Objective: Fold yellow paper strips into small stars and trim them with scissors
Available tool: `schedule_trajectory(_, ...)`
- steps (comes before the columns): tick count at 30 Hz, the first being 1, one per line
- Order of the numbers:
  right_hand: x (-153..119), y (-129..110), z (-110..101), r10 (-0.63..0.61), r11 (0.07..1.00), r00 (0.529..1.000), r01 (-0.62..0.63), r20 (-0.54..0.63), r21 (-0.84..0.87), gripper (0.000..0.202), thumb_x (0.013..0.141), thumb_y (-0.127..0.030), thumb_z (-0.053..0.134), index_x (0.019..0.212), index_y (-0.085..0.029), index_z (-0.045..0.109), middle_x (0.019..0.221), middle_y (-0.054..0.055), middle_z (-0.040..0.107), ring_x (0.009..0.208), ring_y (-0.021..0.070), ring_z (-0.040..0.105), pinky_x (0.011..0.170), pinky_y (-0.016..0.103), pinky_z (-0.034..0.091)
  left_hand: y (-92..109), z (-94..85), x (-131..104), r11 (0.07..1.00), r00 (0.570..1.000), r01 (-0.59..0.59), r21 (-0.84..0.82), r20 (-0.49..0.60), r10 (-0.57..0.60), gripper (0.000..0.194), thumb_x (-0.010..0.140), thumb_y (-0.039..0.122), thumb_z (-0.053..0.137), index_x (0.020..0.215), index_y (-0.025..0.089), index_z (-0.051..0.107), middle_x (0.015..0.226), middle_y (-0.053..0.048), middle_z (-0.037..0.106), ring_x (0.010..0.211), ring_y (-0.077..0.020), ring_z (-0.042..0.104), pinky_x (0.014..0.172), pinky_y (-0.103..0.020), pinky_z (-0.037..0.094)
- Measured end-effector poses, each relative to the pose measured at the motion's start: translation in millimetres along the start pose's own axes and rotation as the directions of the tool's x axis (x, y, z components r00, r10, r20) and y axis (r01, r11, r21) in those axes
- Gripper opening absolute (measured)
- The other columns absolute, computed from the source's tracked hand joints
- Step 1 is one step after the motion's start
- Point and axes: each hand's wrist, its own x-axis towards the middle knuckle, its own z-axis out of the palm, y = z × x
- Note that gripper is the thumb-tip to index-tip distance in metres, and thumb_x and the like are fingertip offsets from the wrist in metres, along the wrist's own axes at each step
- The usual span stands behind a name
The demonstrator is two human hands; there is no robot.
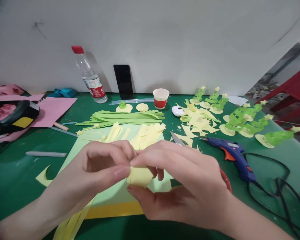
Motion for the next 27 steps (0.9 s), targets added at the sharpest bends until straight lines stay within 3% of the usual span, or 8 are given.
schedule_trajectory(7, 5.3, -0.6, 1.9, 0.002, 1.000, 1.000, -0.002, -0.004, -0.006, 0.016, 0.091, -0.032, 0.053, 0.077, -0.025, 0.053, 0.042, -0.007, 0.062, 0.032, 0.0067, 0.058, 0.035, 0.006, 0.048, -0.2, -1.5, -1.0, 1.000, 1.000, 0.013, 0.028, 0.005, -0.013, 0.018, 0.072, 0.014, 0.064, 0.055, 0.020, 0.060, 0.063, 0.004, 0.054, 0.067, -0.0146, 0.053, 0.070, -0.032, 0.043)
schedule_trajectory(14, 13.1, 0.3, -0.5, -0.086, 0.996, 0.995, 0.087, 0.046, -0.021, 0.015, 0.092, -0.029, 0.053, 0.078, -0.025, 0.054, 0.048, -0.007, 0.067, 0.033, 0.0066, 0.060, 0.037, 0.005, 0.049, -1.1, -2.9, 0.9, 0.999, 1.000, 0.005, 0.044, 0.002, -0.005, 0.018, 0.069, 0.009, 0.062, 0.054, 0.019, 0.058, 0.062, 0.006, 0.054, 0.063, -0.0118, 0.050, 0.073, -0.030, 0.041)
schedule_trajectory(17, 9.6, 1.9, -4.5, -0.063, 0.997, 0.996, 0.060, 0.061, 0.050, 0.007, 0.086, -0.023, 0.060, 0.081, -0.024, 0.056, 0.051, -0.005, 0.069, 0.036, 0.0067, 0.061, 0.040, 0.005, 0.051, -1.6, -1.6, 1.1, 1.000, 1.000, 0.003, 0.006, 0.000, -0.003, 0.018, 0.069, 0.010, 0.062, 0.054, 0.019, 0.059, 0.062, 0.005, 0.053, 0.068, -0.0140, 0.053, 0.073, -0.031, 0.042)
schedule_trajectory(21, 2.5, 4.3, -7.3, -0.008, 0.984, 0.997, -0.006, 0.078, 0.176, 0.015, 0.077, -0.013, 0.069, 0.082, -0.020, 0.057, 0.049, -0.004, 0.066, 0.042, 0.0083, 0.063, 0.045, 0.008, 0.053, -1.2, 0.1, -0.2, 0.998, 1.000, -0.031, -0.049, -0.004, 0.031, 0.017, 0.070, 0.011, 0.064, 0.055, 0.019, 0.063, 0.062, 0.005, 0.053, 0.066, -0.0126, 0.053, 0.068, -0.029, 0.042)
schedule_trajectory(27, -6.2, 6.3, -3.3, 0.086, 0.955, 0.991, -0.111, 0.100, 0.274, 0.015, 0.076, -0.011, 0.070, 0.078, -0.021, 0.058, 0.056, -0.003, 0.067, 0.048, 0.0101, 0.064, 0.045, 0.014, 0.053, -0.3, -0.3, -0.4, 0.998, 0.999, -0.046, -0.047, -0.029, 0.044, 0.017, 0.068, 0.010, 0.065, 0.055, 0.020, 0.068, 0.060, 0.005, 0.054, 0.061, -0.0104, 0.052, 0.065, -0.027, 0.043)
